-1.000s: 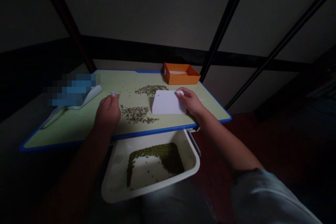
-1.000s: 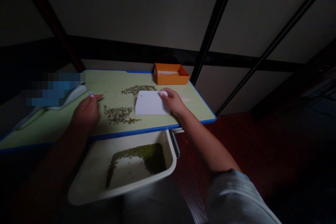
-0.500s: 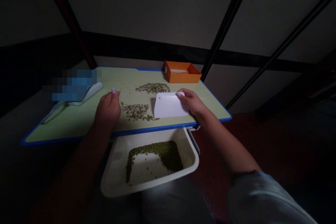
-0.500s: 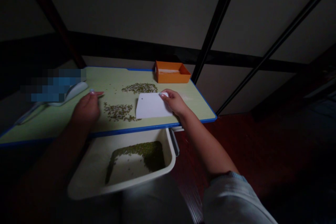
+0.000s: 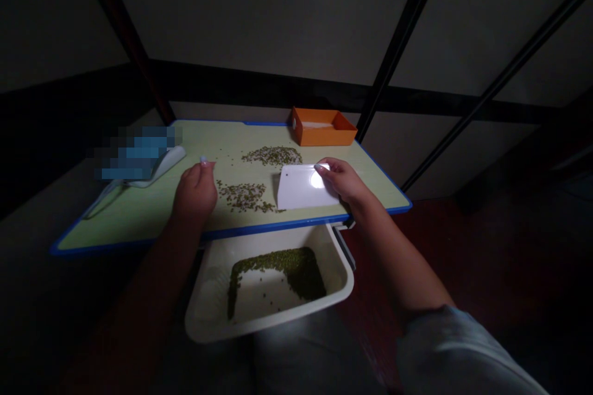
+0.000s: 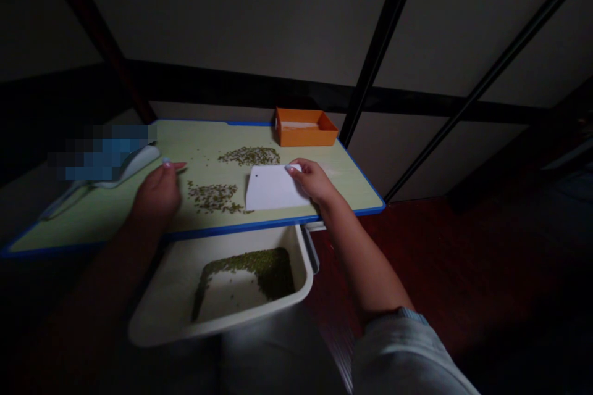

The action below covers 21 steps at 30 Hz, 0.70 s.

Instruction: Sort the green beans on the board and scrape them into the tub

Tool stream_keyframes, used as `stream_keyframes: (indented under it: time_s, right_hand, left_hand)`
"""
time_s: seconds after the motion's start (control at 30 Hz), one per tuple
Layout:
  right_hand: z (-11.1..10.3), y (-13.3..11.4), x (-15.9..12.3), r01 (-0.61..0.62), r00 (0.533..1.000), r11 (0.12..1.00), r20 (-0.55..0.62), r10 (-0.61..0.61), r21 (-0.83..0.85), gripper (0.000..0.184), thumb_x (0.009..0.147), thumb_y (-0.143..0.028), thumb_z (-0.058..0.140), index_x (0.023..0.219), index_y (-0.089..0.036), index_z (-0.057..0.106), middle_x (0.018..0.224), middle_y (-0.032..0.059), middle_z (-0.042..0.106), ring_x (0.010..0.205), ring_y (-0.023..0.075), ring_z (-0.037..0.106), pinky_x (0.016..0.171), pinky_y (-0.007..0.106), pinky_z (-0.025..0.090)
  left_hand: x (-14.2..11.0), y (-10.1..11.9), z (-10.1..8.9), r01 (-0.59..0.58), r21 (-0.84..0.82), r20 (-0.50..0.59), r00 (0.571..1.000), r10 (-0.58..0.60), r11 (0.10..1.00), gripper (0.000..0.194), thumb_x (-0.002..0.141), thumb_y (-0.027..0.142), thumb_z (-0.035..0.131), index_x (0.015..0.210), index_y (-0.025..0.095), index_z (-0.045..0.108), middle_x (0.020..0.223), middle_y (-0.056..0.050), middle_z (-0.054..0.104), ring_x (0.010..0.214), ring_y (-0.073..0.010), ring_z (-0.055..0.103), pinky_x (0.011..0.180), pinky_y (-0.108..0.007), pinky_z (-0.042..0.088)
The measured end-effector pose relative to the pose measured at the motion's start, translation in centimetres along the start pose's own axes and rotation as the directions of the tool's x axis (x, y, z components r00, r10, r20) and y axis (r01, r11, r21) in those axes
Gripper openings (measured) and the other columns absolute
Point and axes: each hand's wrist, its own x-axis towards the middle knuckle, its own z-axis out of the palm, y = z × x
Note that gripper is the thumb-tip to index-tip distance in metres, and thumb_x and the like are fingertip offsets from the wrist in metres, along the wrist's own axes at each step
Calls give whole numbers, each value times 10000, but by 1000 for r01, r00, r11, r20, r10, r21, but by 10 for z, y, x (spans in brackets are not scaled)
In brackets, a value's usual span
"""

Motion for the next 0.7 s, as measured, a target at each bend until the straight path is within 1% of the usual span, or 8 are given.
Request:
stream_keyframes:
  time_s: [0.07, 0.17, 0.27, 0.43, 0.63, 0.7]
  right_hand:
    - [1, -1, -1, 1, 1000, 1000, 11, -1, -7, 555, 586, -697, 819, 717, -211, 586, 599, -65, 449, 566, 103, 346, 540, 272, 240]
    - [2, -1, -1, -6, 1000, 1000, 28, 6, -11, 553, 595, -699, 810, 729, -214, 581, 599, -62, 454, 570, 109, 356, 546, 274, 244]
    - [2, -1, -1, -15, 999, 1000, 34, 15, -9, 571, 575, -704, 820, 737, -213, 580, 613, -52, 485, 577, 113, 377, 556, 273, 259]
    - [3, -1, -1, -16, 999, 1000, 34, 17, -12, 576, 554, -699, 831, 735, -211, 583, 622, -53, 486, 594, 114, 387, 574, 272, 273]
    - [4, -3, -4, -11, 998, 999, 62, 14, -52, 539, 603, -681, 812, 731, -210, 583, 617, -53, 482, 587, 109, 379, 551, 271, 255]
    - [3, -3, -5, -20, 996, 998, 83, 25, -58, 532, 617, -677, 812, 726, -210, 581, 601, -57, 482, 572, 105, 378, 536, 264, 255]
  left_hand:
    - [-1, 1, 0, -5, -1, 2, 1000, 5, 1000, 537, 1011, 390, 292, 1200, 125, 719, 1320, -170, 707, 1325, -275, 588, 1221, -488, 370]
    - [-2, 3, -1, 20, 4, 14, 1000, -20, 1000, 548, 1007, 383, 293, 1236, 110, 709, 1346, -180, 693, 1341, -279, 578, 1217, -484, 375]
    - [-2, 4, -1, 36, 3, 23, 999, -36, 999, 536, 1004, 375, 301, 1237, 117, 709, 1351, -178, 691, 1345, -279, 578, 1216, -490, 375]
    - [-1, 3, -1, 24, -15, 7, 1000, -24, 1000, 539, 1007, 388, 296, 1225, 127, 714, 1341, -171, 697, 1336, -277, 582, 1216, -492, 378]
    - [0, 3, -1, 10, 22, 16, 1000, -10, 1000, 554, 997, 361, 280, 1233, 95, 705, 1326, -193, 699, 1330, -276, 584, 1219, -480, 371]
    - [0, 2, -1, 2, 18, 11, 1000, -2, 1000, 547, 995, 361, 280, 1219, 105, 709, 1317, -189, 704, 1316, -274, 590, 1214, -479, 379]
